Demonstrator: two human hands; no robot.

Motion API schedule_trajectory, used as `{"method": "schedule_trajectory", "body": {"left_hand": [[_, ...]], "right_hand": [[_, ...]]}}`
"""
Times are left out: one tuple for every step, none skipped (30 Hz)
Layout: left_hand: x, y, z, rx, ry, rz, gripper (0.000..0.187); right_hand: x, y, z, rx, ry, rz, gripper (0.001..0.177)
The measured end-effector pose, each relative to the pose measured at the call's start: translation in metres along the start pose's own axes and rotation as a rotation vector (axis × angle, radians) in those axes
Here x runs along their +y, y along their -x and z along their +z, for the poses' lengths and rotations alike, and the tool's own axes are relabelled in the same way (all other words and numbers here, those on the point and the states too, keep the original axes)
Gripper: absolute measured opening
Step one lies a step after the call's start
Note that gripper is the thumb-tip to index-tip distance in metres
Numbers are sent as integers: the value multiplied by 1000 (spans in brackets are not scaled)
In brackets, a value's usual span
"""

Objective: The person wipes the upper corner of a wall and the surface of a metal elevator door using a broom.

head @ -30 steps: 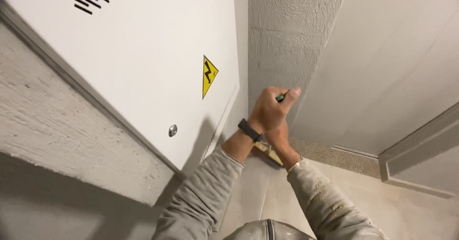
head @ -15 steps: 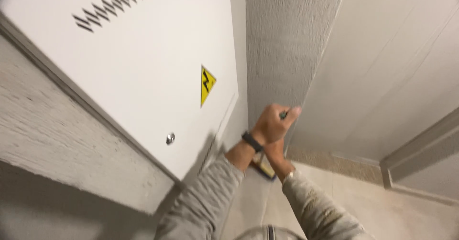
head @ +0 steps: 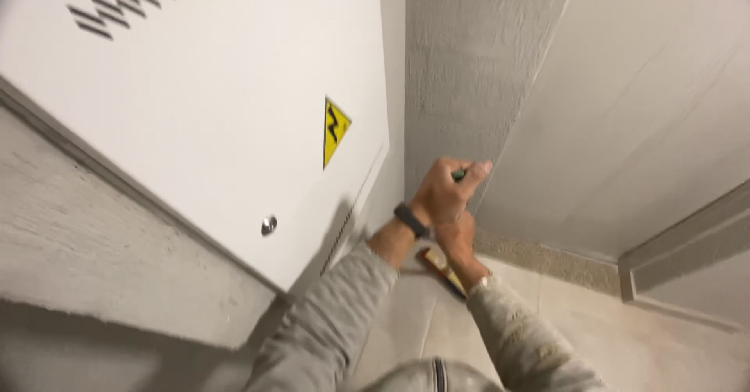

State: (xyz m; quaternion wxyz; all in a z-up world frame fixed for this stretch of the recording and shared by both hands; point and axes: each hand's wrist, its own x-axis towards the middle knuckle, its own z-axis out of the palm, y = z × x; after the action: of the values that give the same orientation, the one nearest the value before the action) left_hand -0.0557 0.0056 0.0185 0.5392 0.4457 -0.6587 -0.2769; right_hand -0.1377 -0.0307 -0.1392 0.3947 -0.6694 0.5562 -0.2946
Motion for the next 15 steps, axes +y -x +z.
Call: {"method": "schedule_trajectory", "body": {"left_hand": [[-10, 12, 5, 5, 6, -21, 57], [-20, 18, 9, -8, -6, -49, 57], [-28, 25, 12, -22, -18, -76, 57], [-29, 21, 13, -17, -29, -65, 57], [-30, 17, 14, -12, -59, -58, 58], [-31, 31, 21, -8, -79, -88, 59], [-34, 43, 24, -5, -80, -115, 59], [-38, 44, 24, 15, -89, -110, 59], [-41, 46, 24, 35, -98, -105, 59], [-47, 40, 20, 32, -103, -102, 59], [-54, 34, 16, 59, -130, -124, 59], [-61, 38, 16, 78, -150, -163, 59], [-57, 38, 11, 67, -147, -176, 59], [-53, 33, 6, 78, -139, -185, 59], [-49, 29, 0, 89, -130, -195, 60]], "right_hand": [[14, 7, 5, -16, 7, 14, 30], [23, 8, 10, -14, -6, 115, 32], [33, 10, 14, -12, -17, 217, 34], [44, -1, 22, -12, -24, 202, 34], [56, -12, 29, 70, -124, -135, 34], [78, -1, 40, 125, -220, -442, 42], [84, 3, 46, 105, -224, -424, 42], [84, -6, 51, 14, -42, -397, 45], [84, -14, 56, -76, 141, -370, 49], [104, -35, 72, -73, 137, -372, 49], [124, -56, 88, -222, -290, -383, 44], [151, -64, 106, -366, -720, -362, 38], [139, -56, 94, -362, -726, -346, 38], [122, -55, 80, -335, -505, -471, 46], [106, -55, 65, -308, -278, -587, 55]]}}
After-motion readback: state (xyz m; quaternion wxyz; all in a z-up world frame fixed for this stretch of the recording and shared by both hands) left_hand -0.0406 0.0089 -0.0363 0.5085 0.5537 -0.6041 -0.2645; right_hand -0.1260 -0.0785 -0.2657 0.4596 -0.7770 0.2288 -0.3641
